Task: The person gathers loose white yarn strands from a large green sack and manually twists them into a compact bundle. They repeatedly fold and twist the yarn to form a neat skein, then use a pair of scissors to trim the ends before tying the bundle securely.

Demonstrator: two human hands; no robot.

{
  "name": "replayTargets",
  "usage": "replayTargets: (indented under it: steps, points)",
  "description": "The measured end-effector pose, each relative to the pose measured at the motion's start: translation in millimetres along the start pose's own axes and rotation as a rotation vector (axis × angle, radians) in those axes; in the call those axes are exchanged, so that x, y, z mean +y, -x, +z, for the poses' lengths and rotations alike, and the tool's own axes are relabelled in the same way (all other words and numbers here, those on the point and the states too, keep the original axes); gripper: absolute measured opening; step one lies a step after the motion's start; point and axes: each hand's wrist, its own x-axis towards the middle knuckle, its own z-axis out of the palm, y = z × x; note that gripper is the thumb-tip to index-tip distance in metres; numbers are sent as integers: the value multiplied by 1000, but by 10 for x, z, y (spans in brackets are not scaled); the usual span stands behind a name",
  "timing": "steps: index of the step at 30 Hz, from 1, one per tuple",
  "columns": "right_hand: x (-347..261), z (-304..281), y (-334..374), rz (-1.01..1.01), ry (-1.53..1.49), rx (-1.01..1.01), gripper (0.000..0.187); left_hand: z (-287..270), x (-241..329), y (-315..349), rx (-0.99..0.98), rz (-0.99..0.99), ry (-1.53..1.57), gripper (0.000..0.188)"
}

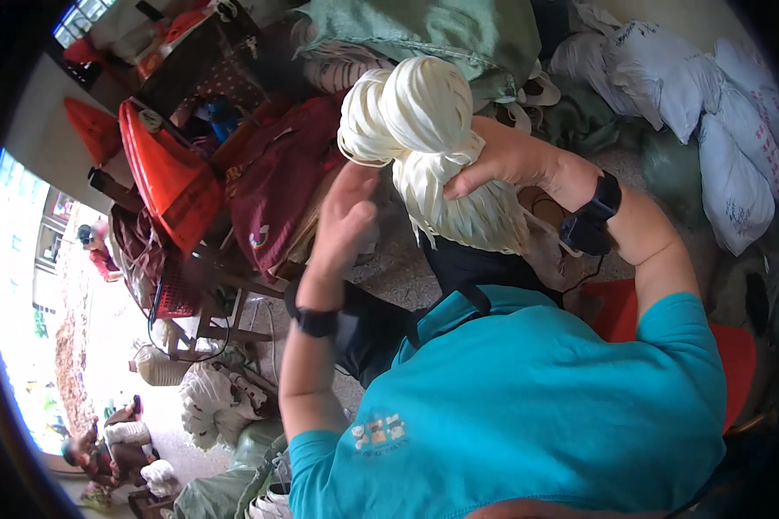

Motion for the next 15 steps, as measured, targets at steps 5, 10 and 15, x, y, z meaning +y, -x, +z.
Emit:
replayTargets:
  steps: [5, 10, 15]
  points:
    - [-97, 388, -145, 88, 17, -57, 58, 320, 51, 159, 117, 139, 312, 98]
    - [-32, 700, -284, 54, 163, -215, 63, 130, 588, 585, 207, 5, 250, 123]
    - [-58, 1075, -597, -28, 262, -335, 57, -148, 626, 1010, 367, 47, 179, 132]
